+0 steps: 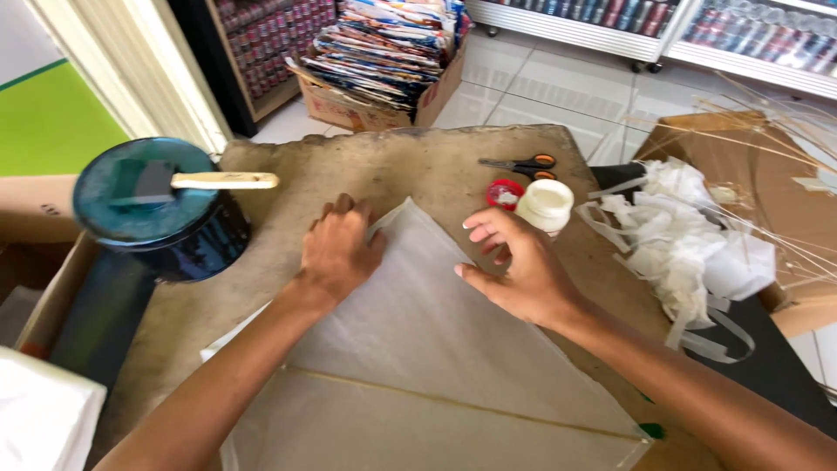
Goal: Assembling a kite by applying glue to the paper edges and folding them over the bamboo frame.
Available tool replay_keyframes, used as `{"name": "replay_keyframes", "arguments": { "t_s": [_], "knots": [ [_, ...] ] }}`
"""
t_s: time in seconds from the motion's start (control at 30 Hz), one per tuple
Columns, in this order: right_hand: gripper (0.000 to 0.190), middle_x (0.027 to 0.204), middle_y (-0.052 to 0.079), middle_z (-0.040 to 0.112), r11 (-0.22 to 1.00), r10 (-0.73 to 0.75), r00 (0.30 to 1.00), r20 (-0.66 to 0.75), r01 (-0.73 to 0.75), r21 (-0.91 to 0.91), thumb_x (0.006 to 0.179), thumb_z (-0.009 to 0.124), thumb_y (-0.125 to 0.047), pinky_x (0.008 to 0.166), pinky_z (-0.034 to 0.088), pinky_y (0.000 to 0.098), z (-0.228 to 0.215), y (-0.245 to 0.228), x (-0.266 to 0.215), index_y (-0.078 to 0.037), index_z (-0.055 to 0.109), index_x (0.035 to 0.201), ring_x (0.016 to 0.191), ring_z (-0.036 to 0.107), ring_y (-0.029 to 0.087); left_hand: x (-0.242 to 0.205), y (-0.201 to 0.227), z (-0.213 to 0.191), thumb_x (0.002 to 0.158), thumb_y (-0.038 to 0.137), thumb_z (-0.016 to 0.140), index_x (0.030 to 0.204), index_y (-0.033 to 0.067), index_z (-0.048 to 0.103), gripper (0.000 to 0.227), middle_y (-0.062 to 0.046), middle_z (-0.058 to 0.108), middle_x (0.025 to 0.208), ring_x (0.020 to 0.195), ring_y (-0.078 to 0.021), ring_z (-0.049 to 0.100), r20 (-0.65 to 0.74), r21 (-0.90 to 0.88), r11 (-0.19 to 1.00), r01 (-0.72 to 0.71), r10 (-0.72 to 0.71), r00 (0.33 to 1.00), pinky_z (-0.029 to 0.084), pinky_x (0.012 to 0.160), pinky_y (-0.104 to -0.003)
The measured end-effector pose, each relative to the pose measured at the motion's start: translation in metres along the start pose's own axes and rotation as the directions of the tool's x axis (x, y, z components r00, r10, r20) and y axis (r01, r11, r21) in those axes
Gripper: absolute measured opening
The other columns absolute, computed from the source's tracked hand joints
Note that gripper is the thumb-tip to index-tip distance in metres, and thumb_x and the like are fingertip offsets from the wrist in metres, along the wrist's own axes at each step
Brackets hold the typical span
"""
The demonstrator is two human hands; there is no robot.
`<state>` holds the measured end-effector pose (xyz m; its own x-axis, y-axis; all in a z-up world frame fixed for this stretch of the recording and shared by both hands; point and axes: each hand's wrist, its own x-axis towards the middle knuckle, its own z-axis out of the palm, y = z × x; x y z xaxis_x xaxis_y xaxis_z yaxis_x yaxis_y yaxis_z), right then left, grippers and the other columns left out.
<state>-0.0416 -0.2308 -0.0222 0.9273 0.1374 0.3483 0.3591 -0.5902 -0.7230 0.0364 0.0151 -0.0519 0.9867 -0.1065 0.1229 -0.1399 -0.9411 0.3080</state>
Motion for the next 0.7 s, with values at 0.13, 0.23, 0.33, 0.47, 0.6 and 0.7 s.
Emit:
{"name": "replay_keyframes", "arguments": {
  "t_s": [0.13, 0.23, 0.33, 0.47, 0.6, 0.7],
  "knots": [
    [0.049, 0.107, 0.021, 0.071, 0.992, -0.076, 0.994, 0.078, 0.084, -0.095, 0.073, 0.085, -0.015, 0.078, 0.059, 0.0456, 0.018, 0.001, 0.019, -0.011, 0.068, 0.119, 0.096, 0.074, 0.037, -0.007, -0.006, 0.006, 0.092, 0.03, 0.064, 0.105, 0.023, 0.068, 0.016, -0.001, 0.062, 0.107, 0.108, -0.026, 0.067, -0.009, -0.007, 1.0, -0.001, 0.001, 1.0, 0.06, 0.089, -0.047],
    [0.045, 0.108, 0.021, 0.071, 0.993, -0.061, 0.994, 0.093, 0.07, -0.098, 0.074, 0.083, -0.014, 0.078, 0.058, 0.0464, 0.024, 0.0, 0.028, -0.012, 0.07, 0.118, 0.096, 0.074, 0.037, -0.006, -0.005, 0.005, 0.092, 0.029, 0.064, 0.105, 0.0225, 0.067, 0.015, -0.001, 0.062, 0.105, 0.104, -0.0268, 0.068, -0.012, -0.012, 1.0, 0.009, -0.009, 1.0, 0.06, 0.087, -0.049],
    [0.044, 0.105, 0.022, 0.071, 0.995, -0.052, 0.996, 0.076, 0.058, -0.084, 0.074, 0.084, -0.014, 0.074, 0.058, 0.0443, 0.028, 0.004, 0.028, -0.011, 0.071, 0.116, 0.092, 0.075, 0.037, -0.008, -0.006, 0.004, 0.093, 0.027, 0.061, 0.107, 0.0235, 0.066, 0.015, 0.0, 0.063, 0.104, 0.105, -0.0259, 0.069, 0.004, -0.075, 0.997, -0.003, 0.003, 1.0, 0.06, 0.087, -0.048],
    [0.038, 0.104, 0.017, 0.073, 0.988, -0.079, 0.994, 0.069, 0.087, -0.124, 0.078, 0.078, -0.011, 0.072, 0.059, 0.0425, 0.015, 0.006, 0.016, -0.013, 0.071, 0.116, 0.091, 0.076, 0.034, -0.019, 0.008, -0.007, 0.094, 0.021, 0.06, 0.11, 0.0205, 0.068, 0.018, -0.004, 0.066, 0.102, 0.103, -0.0289, 0.072, 0.062, -0.202, 0.979, 0.012, 0.0, 0.998, 0.06, 0.087, -0.05],
    [0.034, 0.101, 0.016, 0.075, 0.987, -0.104, 0.994, 0.045, 0.108, -0.115, 0.08, 0.07, -0.004, 0.071, 0.059, 0.0372, -0.009, 0.004, -0.005, -0.011, 0.072, 0.114, 0.088, 0.077, 0.031, -0.03, 0.022, -0.018, 0.093, 0.018, 0.059, 0.109, 0.0218, 0.071, 0.021, -0.004, 0.068, 0.1, 0.099, -0.027, 0.073, 0.088, -0.284, 0.959, -0.016, 0.043, 0.995, 0.062, 0.084, -0.046],
    [0.033, 0.098, 0.01, 0.075, 0.972, -0.183, 0.982, -0.056, 0.172, -0.16, 0.079, 0.073, -0.003, 0.068, 0.059, 0.0349, -0.025, 0.012, -0.012, -0.014, 0.073, 0.11, 0.086, 0.076, 0.027, -0.033, 0.034, -0.016, 0.093, 0.012, 0.057, 0.109, 0.0169, 0.073, 0.023, -0.008, 0.068, 0.101, 0.098, -0.0297, 0.074, 0.075, -0.358, 0.932, -0.052, 0.084, 0.994, 0.062, 0.083, -0.047]
  ]
}}
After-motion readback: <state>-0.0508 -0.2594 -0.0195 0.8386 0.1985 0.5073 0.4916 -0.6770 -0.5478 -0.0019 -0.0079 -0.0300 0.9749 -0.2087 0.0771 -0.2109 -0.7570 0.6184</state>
